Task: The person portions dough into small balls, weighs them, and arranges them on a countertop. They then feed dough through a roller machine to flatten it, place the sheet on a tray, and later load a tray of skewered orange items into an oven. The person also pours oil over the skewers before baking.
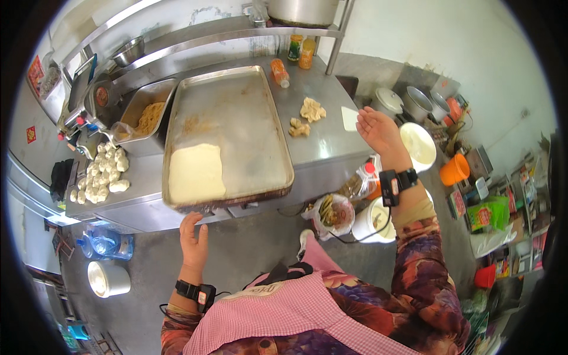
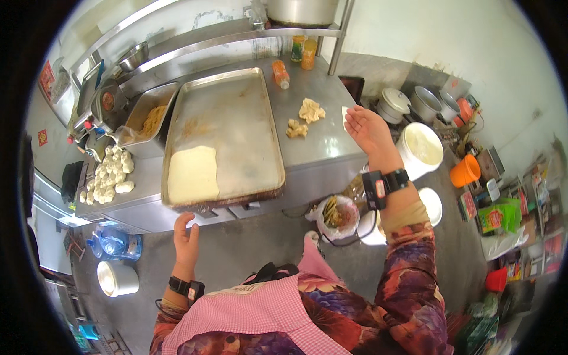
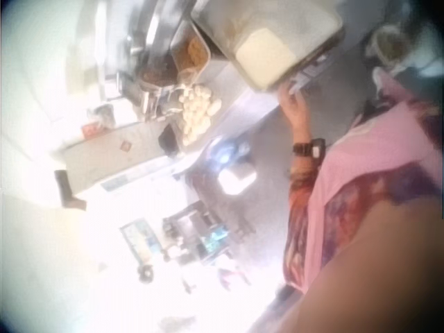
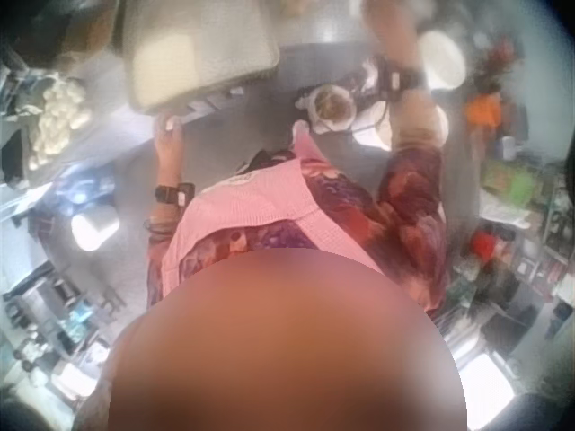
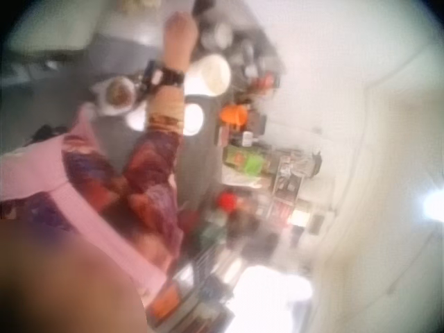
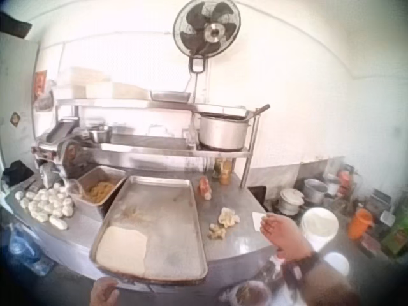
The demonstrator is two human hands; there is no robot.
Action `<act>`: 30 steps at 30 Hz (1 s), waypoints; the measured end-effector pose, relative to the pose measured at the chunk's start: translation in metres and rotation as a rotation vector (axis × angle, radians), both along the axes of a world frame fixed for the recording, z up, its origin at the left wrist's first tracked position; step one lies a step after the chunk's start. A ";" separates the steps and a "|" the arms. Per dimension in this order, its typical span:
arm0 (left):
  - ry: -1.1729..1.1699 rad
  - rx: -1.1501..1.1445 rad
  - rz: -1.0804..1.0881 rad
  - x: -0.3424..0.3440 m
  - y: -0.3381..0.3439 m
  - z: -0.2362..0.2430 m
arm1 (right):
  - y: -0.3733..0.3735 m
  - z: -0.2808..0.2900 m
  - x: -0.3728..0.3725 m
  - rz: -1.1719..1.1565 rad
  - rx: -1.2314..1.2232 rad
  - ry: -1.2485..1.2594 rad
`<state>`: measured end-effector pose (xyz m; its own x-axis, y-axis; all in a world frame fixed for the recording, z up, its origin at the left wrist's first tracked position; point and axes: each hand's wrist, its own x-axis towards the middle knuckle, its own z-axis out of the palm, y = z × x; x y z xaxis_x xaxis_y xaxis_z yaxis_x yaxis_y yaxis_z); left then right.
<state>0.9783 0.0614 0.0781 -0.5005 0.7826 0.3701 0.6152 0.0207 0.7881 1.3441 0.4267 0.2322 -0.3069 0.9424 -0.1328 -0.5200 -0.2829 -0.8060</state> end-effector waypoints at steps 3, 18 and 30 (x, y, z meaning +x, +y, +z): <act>0.265 -0.010 0.053 0.001 0.063 0.005 | 0.113 -0.014 -0.045 0.058 0.011 -0.077; 0.467 -0.600 0.489 0.022 0.159 0.001 | 0.565 -0.103 -0.210 -0.240 0.613 -0.907; 0.449 -0.707 0.509 0.026 0.172 0.005 | 0.672 -0.120 -0.245 -0.336 1.145 -1.655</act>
